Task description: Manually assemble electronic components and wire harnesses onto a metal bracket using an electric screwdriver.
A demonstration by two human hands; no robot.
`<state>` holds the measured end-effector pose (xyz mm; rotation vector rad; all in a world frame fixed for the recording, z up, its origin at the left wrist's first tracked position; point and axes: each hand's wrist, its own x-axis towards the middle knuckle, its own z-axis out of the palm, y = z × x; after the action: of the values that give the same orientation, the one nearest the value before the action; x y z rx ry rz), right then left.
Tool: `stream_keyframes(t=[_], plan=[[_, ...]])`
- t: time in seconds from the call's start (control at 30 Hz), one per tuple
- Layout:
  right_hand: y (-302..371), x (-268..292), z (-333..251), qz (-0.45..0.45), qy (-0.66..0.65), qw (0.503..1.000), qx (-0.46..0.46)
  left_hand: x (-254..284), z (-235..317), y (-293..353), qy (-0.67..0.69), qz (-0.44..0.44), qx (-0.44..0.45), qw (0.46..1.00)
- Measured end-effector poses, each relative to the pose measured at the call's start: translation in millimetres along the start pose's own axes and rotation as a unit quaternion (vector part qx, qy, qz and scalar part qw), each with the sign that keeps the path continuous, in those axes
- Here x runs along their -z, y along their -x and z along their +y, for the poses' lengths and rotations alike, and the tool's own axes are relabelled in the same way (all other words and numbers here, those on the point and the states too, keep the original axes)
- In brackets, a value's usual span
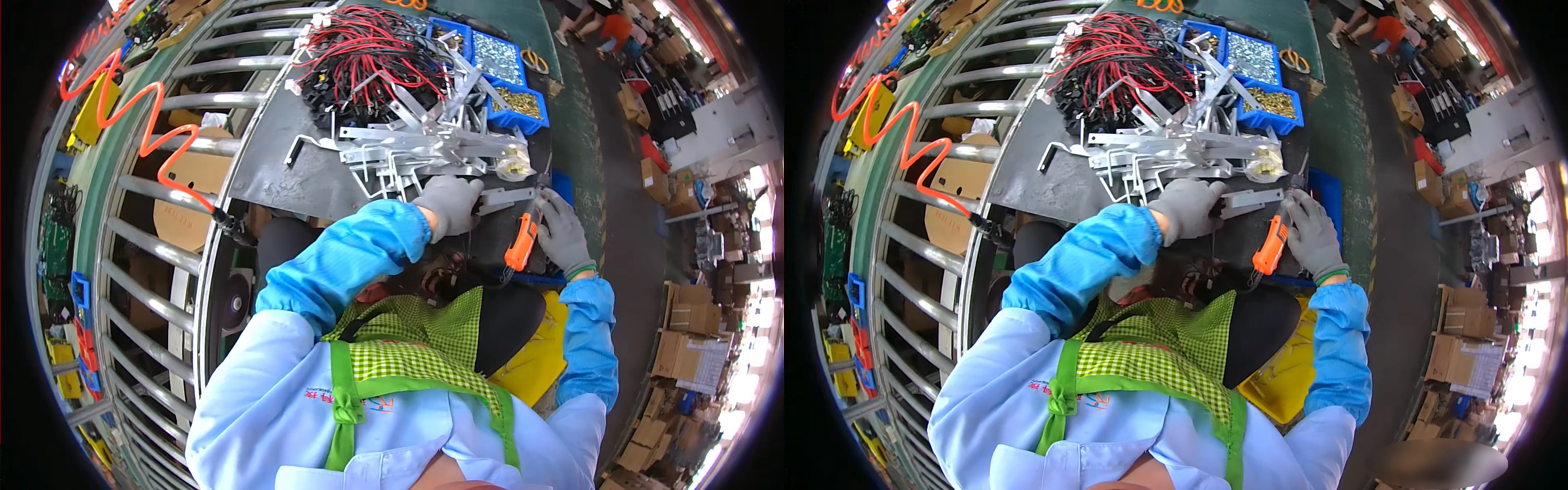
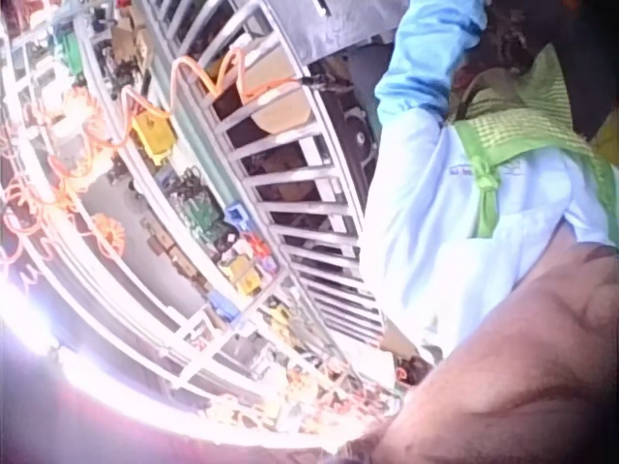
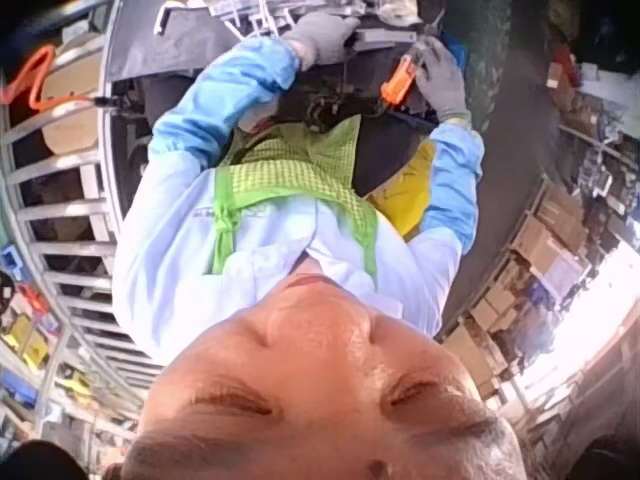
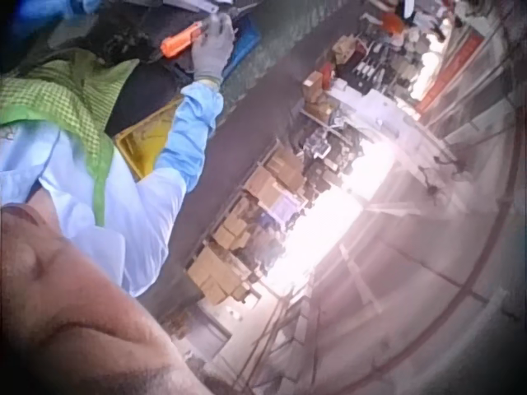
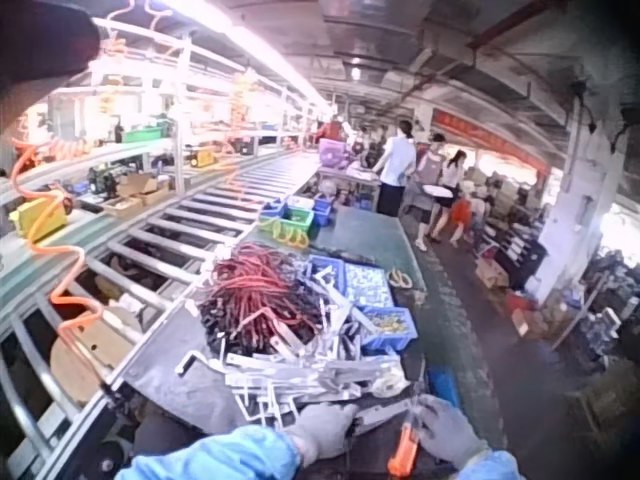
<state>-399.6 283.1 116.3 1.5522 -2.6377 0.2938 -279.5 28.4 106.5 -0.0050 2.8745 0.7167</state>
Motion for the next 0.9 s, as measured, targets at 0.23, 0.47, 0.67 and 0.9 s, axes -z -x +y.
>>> stream_keyframes(t=[0.23, 0.47, 0.67, 0.9], plan=[[-16, 14, -20, 0.059, -0.068, 0.996, 0.001, -5, -6, 21, -0.017, 0.075, 0.015, 0.997], [-95, -13, -41, 0.085, -0.097, 0.991, 0.039, -9, -1, 9, -0.039, 0.028, 0.07, 0.996], [-161, -52, -35, 0.055, 0.056, 0.996, 0.047, -32, -15, -21, -0.044, 0.091, 0.105, 0.989], [-184, -2, -26, -0.048, 0.188, 0.981, 0.023, -13, -19, 12, -0.02, 0.094, 0.074, 0.993]])
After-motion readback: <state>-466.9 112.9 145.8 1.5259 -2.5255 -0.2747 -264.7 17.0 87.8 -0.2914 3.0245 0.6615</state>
